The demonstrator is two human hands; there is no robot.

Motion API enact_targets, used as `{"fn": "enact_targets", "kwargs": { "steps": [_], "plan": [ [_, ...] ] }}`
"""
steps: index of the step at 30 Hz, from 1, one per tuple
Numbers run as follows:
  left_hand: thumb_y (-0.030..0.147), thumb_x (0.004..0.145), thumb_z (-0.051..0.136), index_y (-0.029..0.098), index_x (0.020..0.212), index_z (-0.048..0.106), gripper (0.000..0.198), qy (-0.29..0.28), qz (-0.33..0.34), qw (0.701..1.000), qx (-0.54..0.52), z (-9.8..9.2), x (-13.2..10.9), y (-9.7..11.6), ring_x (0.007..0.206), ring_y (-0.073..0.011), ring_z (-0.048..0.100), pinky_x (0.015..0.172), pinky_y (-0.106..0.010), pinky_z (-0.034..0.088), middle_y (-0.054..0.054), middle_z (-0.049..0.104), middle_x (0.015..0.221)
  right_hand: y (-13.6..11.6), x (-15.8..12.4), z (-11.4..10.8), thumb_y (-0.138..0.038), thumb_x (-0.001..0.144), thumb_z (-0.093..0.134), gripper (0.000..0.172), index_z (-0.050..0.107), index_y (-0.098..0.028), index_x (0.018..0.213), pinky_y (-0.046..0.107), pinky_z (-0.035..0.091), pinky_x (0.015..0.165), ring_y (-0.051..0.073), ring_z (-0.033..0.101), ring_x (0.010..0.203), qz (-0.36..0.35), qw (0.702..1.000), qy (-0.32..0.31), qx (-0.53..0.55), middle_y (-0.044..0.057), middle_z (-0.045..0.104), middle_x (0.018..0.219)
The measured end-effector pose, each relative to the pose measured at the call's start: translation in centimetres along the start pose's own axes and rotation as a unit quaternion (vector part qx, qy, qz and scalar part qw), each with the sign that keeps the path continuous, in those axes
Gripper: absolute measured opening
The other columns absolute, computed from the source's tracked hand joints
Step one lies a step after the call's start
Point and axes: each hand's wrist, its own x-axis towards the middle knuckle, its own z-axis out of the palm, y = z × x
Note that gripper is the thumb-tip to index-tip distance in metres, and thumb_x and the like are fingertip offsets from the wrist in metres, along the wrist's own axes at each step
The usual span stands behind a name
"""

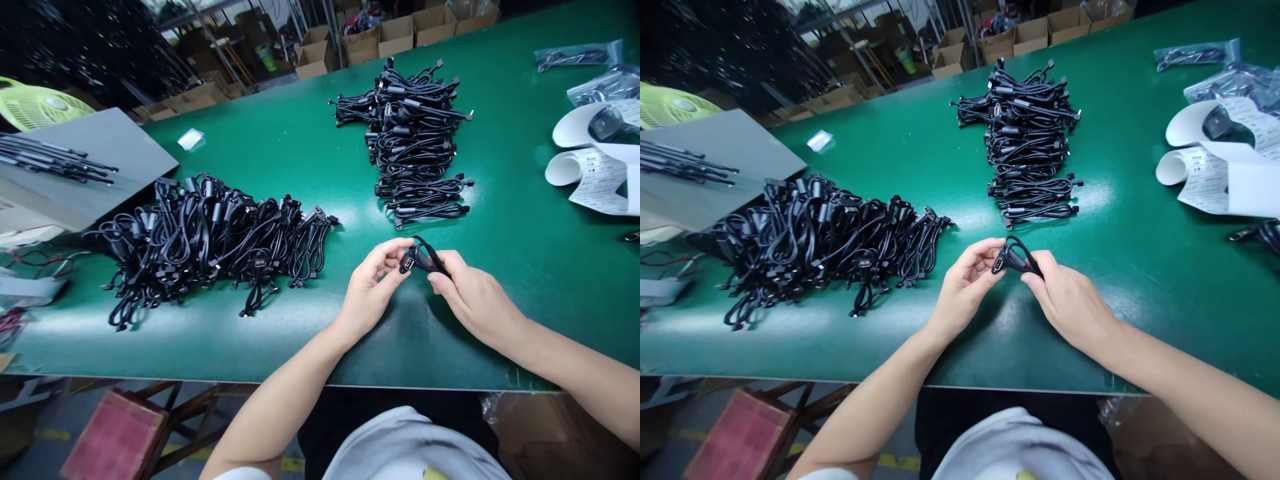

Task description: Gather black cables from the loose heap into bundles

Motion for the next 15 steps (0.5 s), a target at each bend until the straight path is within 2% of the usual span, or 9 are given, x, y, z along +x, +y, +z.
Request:
{"fn": "enact_targets", "kwargs": {
  "steps": [2,4,6,10,12,15],
  "plan": [
    [0.021,0.091,0.065,0.027,0.121,0.065,0.030,-0.006,0.001,1.000,-0.004,-0.02,0.05,0.07,0.103,-0.0154,0.060,0.095,-0.027,0.047,-0.003,0.065,0.114,-0.20,0.27,-0.33,-0.038,0.101,0.043,0.016,0.048,-0.022,0.100,0.032,0.047,0.073,0.020,0.066,0.079,0.025,0.987,-0.071,0.144,0.003,0.067,0.086],
    [0.021,0.092,0.064,0.025,0.119,0.066,0.028,-0.014,-0.012,1.000,-0.021,-0.02,0.07,0.23,0.101,-0.0151,0.061,0.093,-0.026,0.049,-0.003,0.065,0.116,-0.32,0.51,-0.64,-0.040,0.098,0.050,0.019,0.048,-0.021,0.097,0.032,0.050,0.077,0.019,0.066,0.083,0.041,0.943,-0.143,0.297,0.003,0.068,0.088],
    [0.022,0.092,0.063,0.024,0.120,0.065,0.028,-0.021,-0.029,0.998,-0.048,-0.03,0.07,0.36,0.094,-0.0135,0.062,0.088,-0.025,0.051,-0.003,0.066,0.111,-0.39,0.59,-0.83,-0.040,0.095,0.058,0.021,0.049,-0.020,0.094,0.029,0.050,0.072,0.016,0.064,0.075,0.053,0.908,-0.167,0.380,0.002,0.067,0.081],
    [0.024,0.093,0.062,0.025,0.127,0.059,0.034,-0.030,-0.063,0.994,-0.087,0.03,0.10,0.22,0.089,-0.0120,0.062,0.088,-0.026,0.051,-0.003,0.065,0.107,-0.49,0.49,-0.74,-0.036,0.090,0.068,0.024,0.050,-0.020,0.088,0.023,0.048,0.059,0.011,0.059,0.059,0.075,0.895,-0.137,0.418,-0.003,0.063,0.070],
    [0.026,0.092,0.063,0.026,0.132,0.053,0.041,-0.038,-0.093,0.989,-0.108,0.18,0.08,0.05,0.090,-0.0128,0.063,0.087,-0.028,0.051,-0.003,0.063,0.108,-0.49,0.56,-0.65,-0.034,0.089,0.071,0.024,0.052,-0.020,0.093,0.023,0.051,0.062,0.011,0.063,0.063,0.081,0.874,-0.112,0.465,-0.003,0.066,0.074],
    [0.028,0.089,0.067,0.021,0.123,0.055,0.037,-0.095,-0.157,0.975,-0.122,0.64,-0.08,0.02,0.087,-0.0130,0.064,0.080,-0.027,0.052,-0.004,0.063,0.105,-0.34,0.92,-0.88,-0.035,0.083,0.077,0.029,0.055,-0.020,0.096,0.025,0.056,0.067,0.013,0.068,0.070,0.090,0.847,-0.020,0.524,-0.001,0.068,0.084]
  ]
}}
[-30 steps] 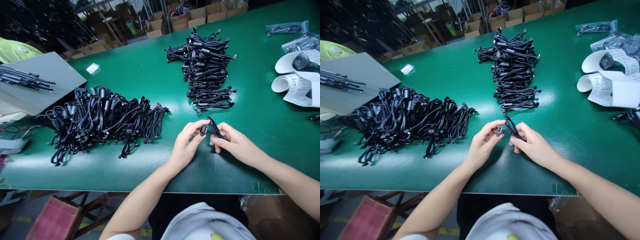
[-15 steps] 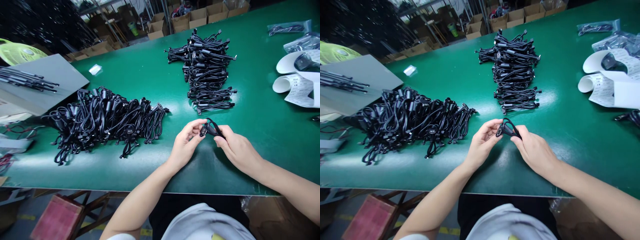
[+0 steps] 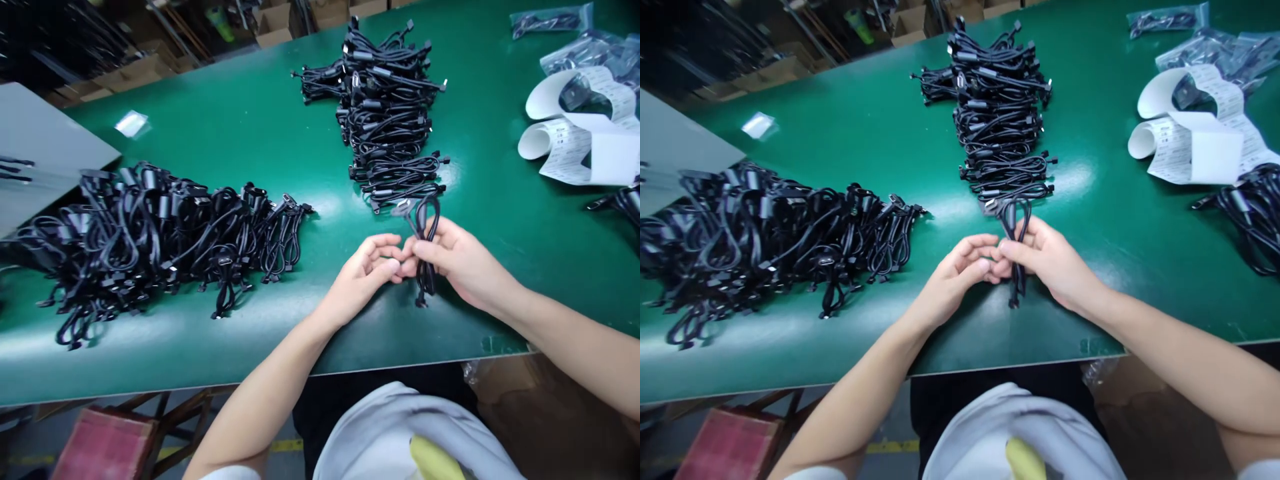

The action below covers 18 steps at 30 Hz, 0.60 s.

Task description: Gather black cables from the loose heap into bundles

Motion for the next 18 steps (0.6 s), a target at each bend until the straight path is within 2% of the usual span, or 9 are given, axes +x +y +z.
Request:
{"fn": "enact_targets", "kwargs": {
  "steps": [3,5,11,18],
  "plan": [
    [0.025,0.081,0.076,0.016,0.110,0.060,0.035,-0.061,-0.072,0.995,0.021,0.7,-0.2,-0.1,0.081,-0.0112,0.063,0.078,-0.025,0.051,-0.004,0.065,0.097,-0.6,0.3,-0.4,-0.035,0.081,0.079,0.031,0.054,-0.021,0.092,0.025,0.058,0.068,0.013,0.069,0.074,-0.046,0.996,0.078,0.022,-0.003,0.065,0.087],
    [0.023,0.077,0.079,0.016,0.106,0.060,0.035,-0.068,-0.095,0.993,0.035,1.1,-0.4,-0.2,0.080,-0.0105,0.063,0.079,-0.024,0.050,-0.003,0.067,0.094,-0.9,0.3,-0.5,-0.034,0.082,0.078,0.029,0.054,-0.022,0.093,0.026,0.060,0.073,0.013,0.070,0.077,-0.070,0.992,0.099,0.026,-0.004,0.064,0.089],
    [0.027,0.084,0.071,0.014,0.098,0.063,0.020,-0.054,-0.088,0.992,0.072,1.3,-0.6,-0.8,0.072,-0.0102,0.062,0.071,-0.023,0.050,-0.002,0.066,0.082,-0.9,-0.2,-0.1,-0.025,0.084,0.077,0.024,0.055,-0.023,0.093,0.027,0.060,0.074,0.013,0.070,0.075,-0.144,0.986,0.087,0.004,-0.004,0.063,0.091],
    [0.030,0.089,0.067,0.016,0.104,0.066,0.021,-0.057,-0.062,0.992,0.093,0.6,-0.5,-1.1,0.075,-0.0110,0.065,0.073,-0.023,0.052,-0.002,0.069,0.085,-0.6,-1.0,0.3,-0.025,0.080,0.082,0.028,0.058,-0.025,0.094,0.031,0.059,0.080,0.016,0.070,0.081,-0.193,0.977,0.073,-0.043,-0.003,0.065,0.091]
  ]
}}
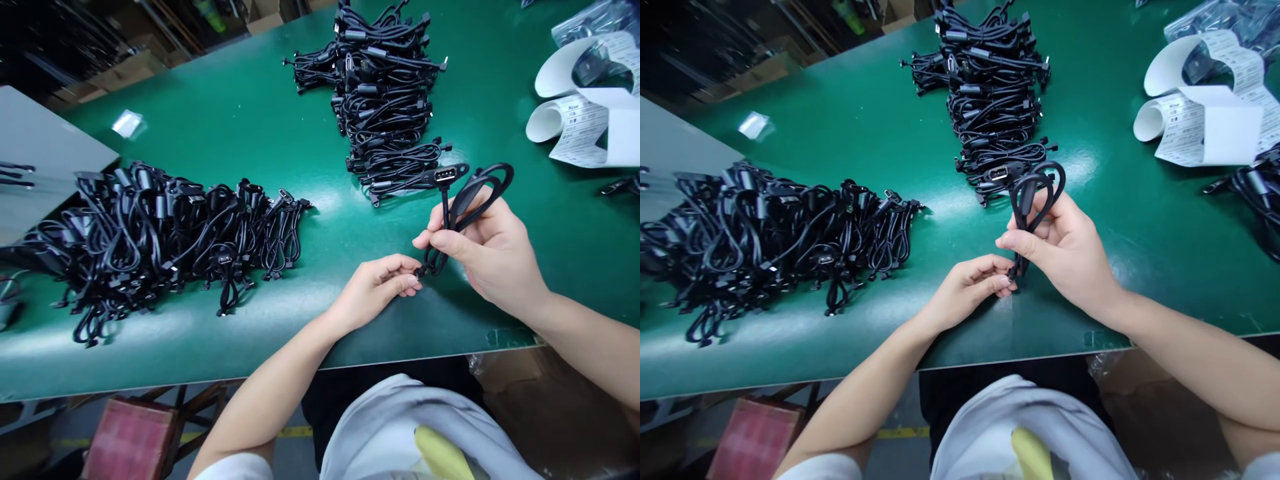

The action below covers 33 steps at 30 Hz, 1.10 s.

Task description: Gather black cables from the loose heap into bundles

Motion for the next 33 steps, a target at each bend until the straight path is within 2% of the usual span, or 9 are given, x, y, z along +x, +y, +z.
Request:
{"fn": "enact_targets", "kwargs": {
  "steps": [8,14,15,17,21,23,25,29,33],
  "plan": [
    [0.033,0.091,0.063,0.015,0.105,0.067,0.023,-0.015,0.004,0.999,0.033,-0.1,0.3,-0.6,0.077,-0.0131,0.065,0.077,-0.026,0.053,-0.004,0.070,0.087,-1.3,0.1,-0.8,-0.031,0.078,0.081,0.021,0.063,-0.023,0.085,0.038,0.052,0.095,0.025,0.064,0.108,0.004,0.989,-0.031,-0.146,0.003,0.068,0.107],
    [0.026,0.096,0.054,0.017,0.109,0.067,0.020,-0.117,0.068,0.983,0.127,-0.4,-0.4,1.3,0.088,-0.0186,0.068,0.087,-0.030,0.052,-0.005,0.072,0.095,-1.6,0.3,-1.8,-0.031,0.088,0.070,0.006,0.067,-0.029,0.094,0.031,0.048,0.056,0.014,0.057,0.058,0.139,0.978,-0.158,0.001,0.001,0.062,0.082],
    [0.025,0.097,0.053,0.018,0.108,0.068,0.020,-0.096,0.098,0.971,0.197,-0.9,-0.6,1.9,0.093,-0.0191,0.068,0.090,-0.029,0.051,-0.004,0.072,0.099,-1.5,0.4,-2.0,-0.032,0.088,0.070,0.004,0.069,-0.029,0.091,0.032,0.045,0.054,0.014,0.054,0.056,0.144,0.977,-0.157,-0.013,0.001,0.059,0.076],
    [0.025,0.098,0.050,0.019,0.105,0.068,0.020,0.039,0.144,0.925,0.349,-2.4,-1.0,3.0,0.103,-0.0223,0.066,0.097,-0.032,0.047,-0.006,0.071,0.108,-1.2,0.4,-2.4,-0.034,0.086,0.074,0.009,0.071,-0.027,0.080,0.035,0.040,0.055,0.015,0.050,0.057,0.142,0.981,-0.121,-0.058,0.002,0.053,0.070],
    [0.028,0.098,0.051,0.013,0.116,0.060,0.025,0.404,0.077,0.750,0.518,-7.1,-1.7,3.9,0.116,-0.0350,0.053,0.102,-0.049,0.039,-0.019,0.061,0.120,-1.0,0.6,-2.5,-0.044,0.079,0.078,0.020,0.074,-0.025,0.083,0.034,0.032,0.051,0.017,0.048,0.059,0.168,0.976,-0.071,-0.118,0.004,0.054,0.066],
    [0.026,0.092,0.061,0.011,0.115,0.057,0.028,0.454,-0.007,0.681,0.575,-9.2,-1.8,3.7,0.113,-0.0364,0.052,0.099,-0.050,0.041,-0.021,0.059,0.117,-0.9,0.8,-2.1,-0.048,0.084,0.073,0.025,0.075,-0.024,0.087,0.033,0.029,0.049,0.016,0.045,0.056,0.199,0.969,-0.094,-0.112,0.003,0.049,0.059],
    [0.025,0.086,0.069,0.010,0.111,0.056,0.031,0.439,-0.072,0.647,0.619,-10.4,-1.7,3.3,0.108,-0.0362,0.054,0.094,-0.047,0.043,-0.020,0.059,0.111,-0.7,1.0,-1.7,-0.050,0.087,0.069,0.029,0.075,-0.022,0.089,0.033,0.028,0.050,0.015,0.042,0.054,0.222,0.964,-0.105,-0.106,0.001,0.044,0.056],
    [0.020,0.087,0.065,0.010,0.112,0.054,0.030,0.414,-0.083,0.663,0.618,-10.6,-1.6,2.9,0.105,-0.0330,0.057,0.089,-0.042,0.045,-0.019,0.059,0.110,0.1,0.9,-1.2,-0.052,0.089,0.067,0.034,0.075,-0.020,0.093,0.032,0.028,0.052,0.015,0.043,0.056,0.238,0.953,-0.139,-0.126,0.000,0.043,0.057],
    [0.023,0.086,0.065,0.016,0.112,0.054,0.029,0.366,-0.061,0.778,0.508,-10.1,-1.8,3.1,0.087,-0.0223,0.060,0.081,-0.036,0.045,-0.007,0.061,0.096,1.1,0.7,-1.3,-0.056,0.087,0.066,0.039,0.074,-0.019,0.096,0.030,0.030,0.054,0.015,0.043,0.056,0.233,0.947,-0.178,-0.133,-0.002,0.040,0.056]
  ]
}}
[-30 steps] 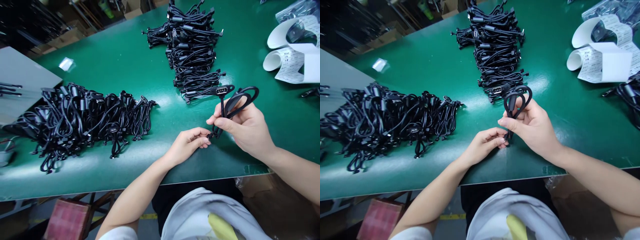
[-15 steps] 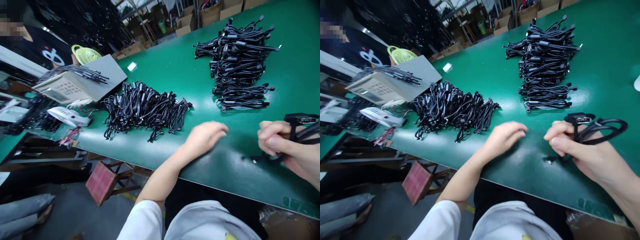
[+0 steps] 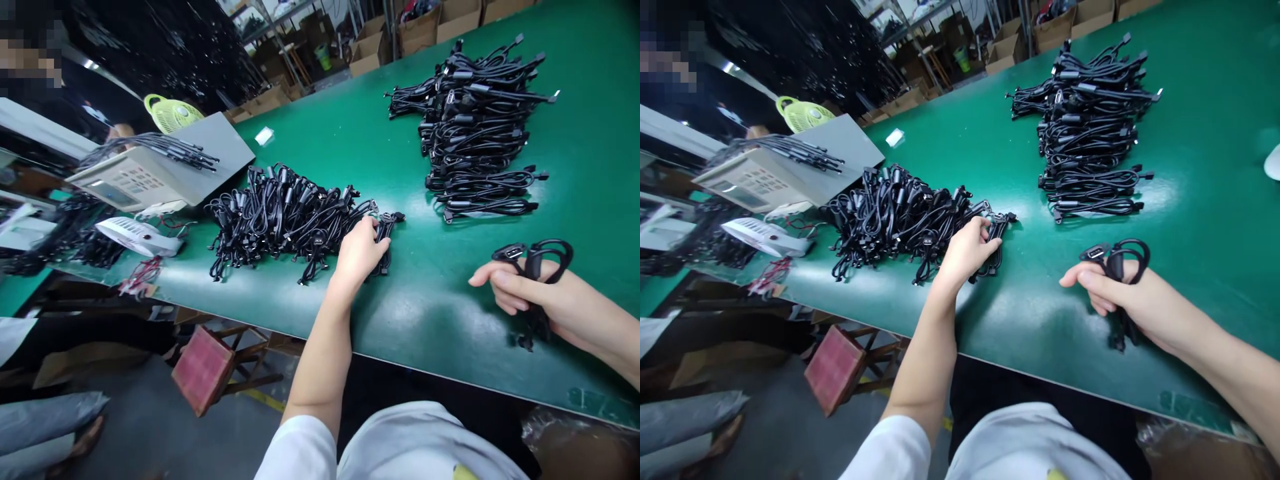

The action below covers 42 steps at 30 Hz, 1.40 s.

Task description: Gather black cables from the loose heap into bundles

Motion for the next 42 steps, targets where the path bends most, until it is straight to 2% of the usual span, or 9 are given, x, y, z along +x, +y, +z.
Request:
{"fn": "enact_targets", "kwargs": {
  "steps": [7,11,15,18,21,25,34,38,42],
  "plan": [
    [0.024,0.071,0.080,0.016,0.125,0.052,0.061,-0.083,0.031,0.982,-0.169,0.2,0.4,-1.1,0.091,-0.0166,0.053,0.082,-0.031,0.045,-0.009,0.057,0.114,0.2,-0.1,0.3,-0.058,0.086,0.066,0.041,0.075,-0.019,0.094,0.028,0.033,0.056,0.014,0.043,0.057,0.006,1.000,-0.022,-0.008,-0.003,0.039,0.056],
    [0.024,0.076,0.073,0.016,0.117,0.059,0.044,-0.136,0.033,0.956,-0.258,-0.3,0.5,-1.1,0.084,-0.0134,0.053,0.081,-0.029,0.044,-0.004,0.058,0.097,0.5,0.0,0.3,-0.058,0.086,0.066,0.041,0.075,-0.020,0.095,0.028,0.036,0.056,0.014,0.044,0.056,0.002,1.000,-0.026,-0.015,-0.003,0.042,0.055],
    [0.028,0.081,0.067,0.017,0.098,0.057,0.022,-0.066,0.025,0.903,-0.424,-0.3,-0.4,1.2,0.082,-0.0118,0.054,0.081,-0.026,0.044,-0.001,0.057,0.091,1.0,0.3,0.5,-0.059,0.086,0.066,0.041,0.076,-0.022,0.100,0.032,0.047,0.069,0.018,0.057,0.067,-0.004,1.000,-0.008,-0.018,0.000,0.057,0.063],
    [0.028,0.079,0.071,0.020,0.095,0.052,0.026,-0.049,0.027,0.832,-0.553,1.2,-2.0,4.2,0.082,-0.0106,0.055,0.079,-0.024,0.046,0.000,0.058,0.093,0.9,0.4,1.3,-0.057,0.083,0.071,0.044,0.073,-0.025,0.113,0.040,0.049,0.094,0.025,0.066,0.099,-0.014,0.999,0.000,0.046,0.006,0.073,0.100],
    [0.028,0.080,0.075,0.021,0.092,0.049,0.029,-0.056,0.047,0.805,-0.589,3.0,-4.2,6.8,0.079,-0.0104,0.056,0.075,-0.023,0.048,0.002,0.056,0.089,0.5,0.4,2.2,-0.058,0.081,0.074,0.046,0.072,-0.024,0.112,0.044,0.045,0.104,0.027,0.063,0.112,-0.041,0.996,-0.003,0.080,0.007,0.071,0.113],
    [0.031,0.080,0.077,0.021,0.091,0.050,0.031,-0.116,0.075,0.803,-0.580,3.9,-5.6,7.8,0.079,-0.0123,0.058,0.076,-0.026,0.051,0.001,0.056,0.089,0.5,0.3,2.5,-0.055,0.085,0.070,0.038,0.067,-0.018,0.078,0.036,0.053,0.082,0.021,0.064,0.081,-0.051,0.996,-0.028,0.071,0.004,0.066,0.078],
    [0.041,0.073,0.079,0.022,0.106,0.056,0.045,-0.199,0.043,0.735,-0.647,2.6,-4.4,6.4,0.099,-0.0186,0.061,0.094,-0.033,0.050,-0.004,0.062,0.105,1.3,-0.1,1.9,-0.048,0.095,0.060,0.033,0.060,-0.017,0.082,0.026,0.044,0.053,0.012,0.053,0.054,-0.032,0.987,-0.079,0.135,-0.001,0.054,0.065],
    [0.038,0.070,0.084,0.024,0.109,0.057,0.050,-0.175,0.073,0.770,-0.609,2.8,-5.0,6.6,0.095,-0.0162,0.060,0.092,-0.030,0.049,-0.001,0.063,0.102,0.9,-0.3,2.1,-0.055,0.091,0.060,0.045,0.054,-0.018,0.066,0.028,0.042,0.058,0.013,0.053,0.052,-0.041,0.999,0.005,-0.022,-0.001,0.053,0.053],
    [0.032,0.077,0.080,0.021,0.097,0.059,0.031,-0.085,0.022,0.816,-0.571,3.6,-5.1,6.8,0.081,-0.0110,0.057,0.081,-0.024,0.046,0.002,0.064,0.090,1.0,-0.5,2.3,-0.060,0.089,0.059,0.042,0.058,-0.020,0.078,0.030,0.042,0.059,0.016,0.052,0.050,-0.007,0.997,0.038,-0.072,-0.004,0.053,0.048]
  ]
}}
